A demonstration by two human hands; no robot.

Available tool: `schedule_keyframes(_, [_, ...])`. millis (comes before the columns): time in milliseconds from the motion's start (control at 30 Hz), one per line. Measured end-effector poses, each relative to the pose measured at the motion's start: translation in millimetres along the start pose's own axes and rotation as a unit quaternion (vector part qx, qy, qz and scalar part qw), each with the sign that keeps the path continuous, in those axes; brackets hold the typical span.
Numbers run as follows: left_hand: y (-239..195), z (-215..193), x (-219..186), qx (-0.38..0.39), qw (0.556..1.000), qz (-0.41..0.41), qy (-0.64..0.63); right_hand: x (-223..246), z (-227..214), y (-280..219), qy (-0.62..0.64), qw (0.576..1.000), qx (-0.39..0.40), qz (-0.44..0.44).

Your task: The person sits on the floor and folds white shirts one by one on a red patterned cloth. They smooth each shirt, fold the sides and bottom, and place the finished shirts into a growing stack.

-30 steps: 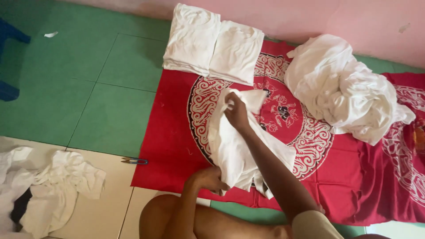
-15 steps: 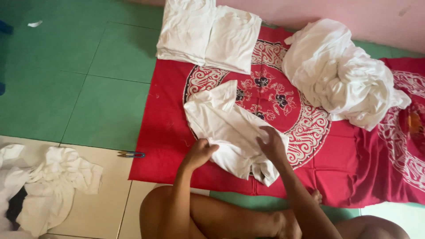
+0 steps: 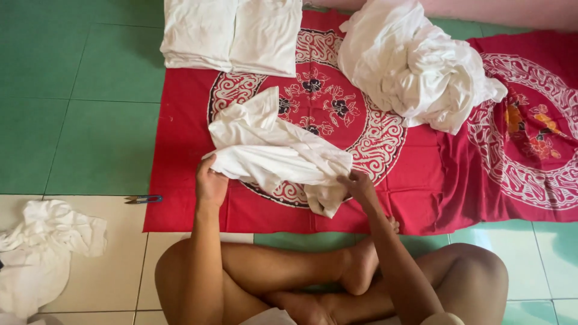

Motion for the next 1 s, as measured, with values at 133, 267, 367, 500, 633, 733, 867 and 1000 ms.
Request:
schedule_keyframes(133, [10.3,-11.5,-11.5,-0.024,0.997,0.018,-0.065,-15.5,-7.7,32.8,0.313,0.950,-0.015,-0.014])
schedule_keyframes(267, [24.9,-23.3,-16.1,-0.063,0.996,0.040,-0.058,32.2,-40.8,30.7,0.485,0.874,-0.005,0.039])
schedule_keyframes(367, [53.0,-51.4,-12.4,-0.085,0.994,0.059,-0.039,27.4,-58.7,58.5,0.460,0.887,0.025,0.041])
schedule_keyframes(500, [57.6,-56.1,-9.4,-0.115,0.990,0.076,-0.015,44.2,-102.2,92.8,0.315,0.947,0.058,0.011])
schedule_keyframes(633, [64.1,-61.6,-9.4,-0.131,0.988,0.081,-0.025,39.9,-144.0,156.2,0.066,0.989,-0.040,-0.128])
schedule_keyframes(733, [69.2,-69.2,-8.1,-0.116,0.991,0.072,-0.004,76.9,-163.3,153.6,-0.081,0.940,-0.226,-0.244])
schedule_keyframes(867, [64.7,-59.4,-8.4,-0.114,0.988,0.091,0.052,89.7,-153.4,120.4,-0.091,0.897,-0.295,-0.316])
schedule_keyframes(1000, [52.3,-45.3,-13.1,-0.123,0.978,0.119,0.123,-13.3,-135.0,129.3,-0.157,0.946,-0.243,-0.142])
Point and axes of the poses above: each hand's wrist, its own y-axis towards the middle knuckle, its own z-axis out of the palm, x = y × z, the point moved 3 cm from there along y, towards the middle knuckle, and after that the axes turned 2 degrees about -z, right-handed, at the moved point
